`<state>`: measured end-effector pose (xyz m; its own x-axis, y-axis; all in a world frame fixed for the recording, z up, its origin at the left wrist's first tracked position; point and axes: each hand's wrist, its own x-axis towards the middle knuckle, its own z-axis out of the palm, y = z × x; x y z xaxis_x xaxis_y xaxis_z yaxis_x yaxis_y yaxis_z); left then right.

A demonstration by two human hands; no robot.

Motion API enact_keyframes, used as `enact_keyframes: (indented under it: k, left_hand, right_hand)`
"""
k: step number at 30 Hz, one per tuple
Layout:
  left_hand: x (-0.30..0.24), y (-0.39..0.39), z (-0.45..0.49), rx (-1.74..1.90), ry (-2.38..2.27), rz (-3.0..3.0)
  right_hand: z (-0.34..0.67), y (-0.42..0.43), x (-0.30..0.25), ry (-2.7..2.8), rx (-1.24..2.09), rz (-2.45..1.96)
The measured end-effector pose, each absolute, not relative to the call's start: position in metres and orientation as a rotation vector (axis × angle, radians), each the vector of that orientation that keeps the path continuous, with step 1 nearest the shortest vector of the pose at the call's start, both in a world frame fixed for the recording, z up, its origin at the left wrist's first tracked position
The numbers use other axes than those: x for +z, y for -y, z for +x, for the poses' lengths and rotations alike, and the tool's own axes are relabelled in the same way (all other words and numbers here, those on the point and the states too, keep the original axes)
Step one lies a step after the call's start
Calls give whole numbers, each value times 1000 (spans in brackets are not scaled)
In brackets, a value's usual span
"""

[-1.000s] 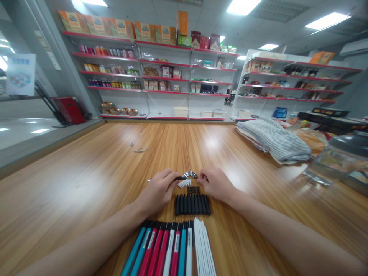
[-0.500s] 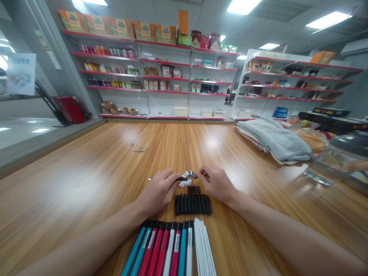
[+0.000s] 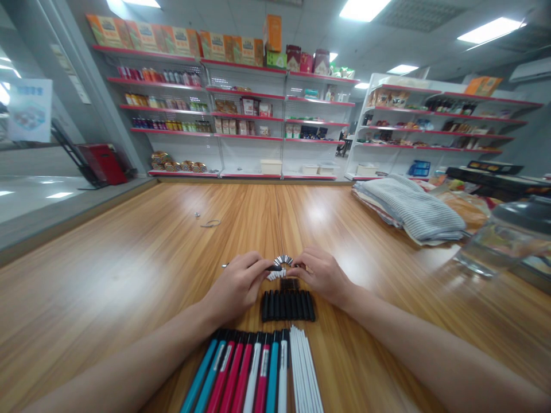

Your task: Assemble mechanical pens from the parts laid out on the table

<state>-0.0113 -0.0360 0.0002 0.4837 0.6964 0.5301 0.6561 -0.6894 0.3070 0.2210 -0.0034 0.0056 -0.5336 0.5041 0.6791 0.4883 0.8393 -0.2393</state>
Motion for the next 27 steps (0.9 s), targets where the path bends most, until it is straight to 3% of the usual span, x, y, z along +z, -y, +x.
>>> enact_keyframes:
  k: [27]
  left_hand:
    - [4,38,-13,892,-1111,2944]
  right_hand:
    - [218,12,8,2326,-97,-615]
